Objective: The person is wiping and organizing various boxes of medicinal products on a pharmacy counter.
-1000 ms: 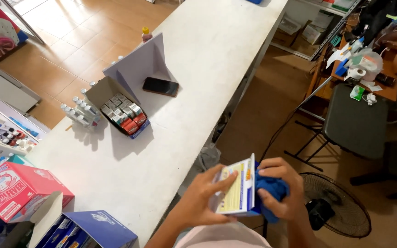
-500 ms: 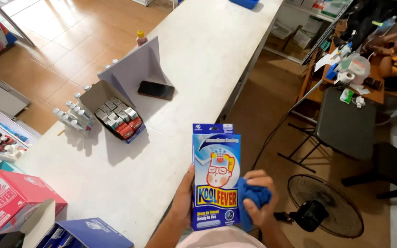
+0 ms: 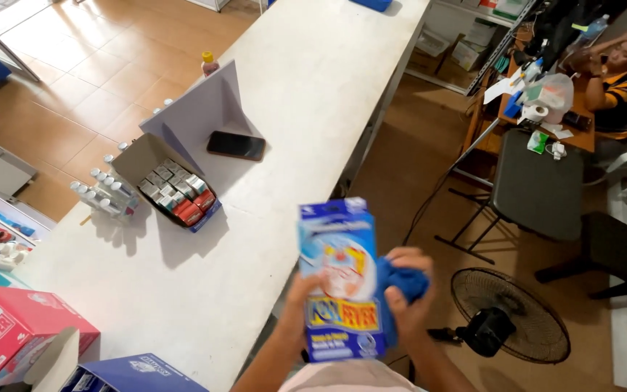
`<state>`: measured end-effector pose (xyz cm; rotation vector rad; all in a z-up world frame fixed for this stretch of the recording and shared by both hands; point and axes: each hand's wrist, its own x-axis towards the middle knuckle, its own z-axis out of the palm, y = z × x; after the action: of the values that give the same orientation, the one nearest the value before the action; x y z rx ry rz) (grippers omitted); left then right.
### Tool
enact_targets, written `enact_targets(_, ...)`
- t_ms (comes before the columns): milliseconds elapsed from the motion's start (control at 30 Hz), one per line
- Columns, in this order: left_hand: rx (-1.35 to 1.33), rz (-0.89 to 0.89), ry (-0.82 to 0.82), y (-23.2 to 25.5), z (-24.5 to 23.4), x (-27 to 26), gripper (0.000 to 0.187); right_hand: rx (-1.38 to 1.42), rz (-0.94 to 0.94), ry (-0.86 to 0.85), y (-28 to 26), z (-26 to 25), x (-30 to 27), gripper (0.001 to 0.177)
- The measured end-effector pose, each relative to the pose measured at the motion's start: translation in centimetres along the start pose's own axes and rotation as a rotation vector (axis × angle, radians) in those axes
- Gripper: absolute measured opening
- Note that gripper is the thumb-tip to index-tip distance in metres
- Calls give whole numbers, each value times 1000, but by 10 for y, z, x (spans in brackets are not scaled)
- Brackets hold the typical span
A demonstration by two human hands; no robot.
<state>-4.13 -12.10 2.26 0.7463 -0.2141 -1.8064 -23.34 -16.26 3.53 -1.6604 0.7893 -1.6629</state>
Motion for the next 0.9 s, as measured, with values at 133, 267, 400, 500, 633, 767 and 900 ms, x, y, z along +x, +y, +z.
enact_targets(133,-167,114,124,36,-4,-4,57,62,149,-105,-3,13,-30,40)
enact_targets(267,-90,31,66,10,-23,0,54,10,297,-108,8,14,-24,34)
enact_targets(400,152,-250,-22,-27,-21,5,53,156,156,142,20,7,12,35)
enact_targets(500,474,-174,8,-59,-20,15,56,316,325,227,3,9,24,34)
enact_targets(633,565,64,90,-57,-32,23,59,39,197,10,-4,35,-8,32)
enact_targets(767,-167,200,-55,-40,-49,23,70,-12,178,-350,-11,45,-35,38)
enact_targets(900,-136,159,-162,-24,-46,14,84,-112,51,-274,19,39,-21,35)
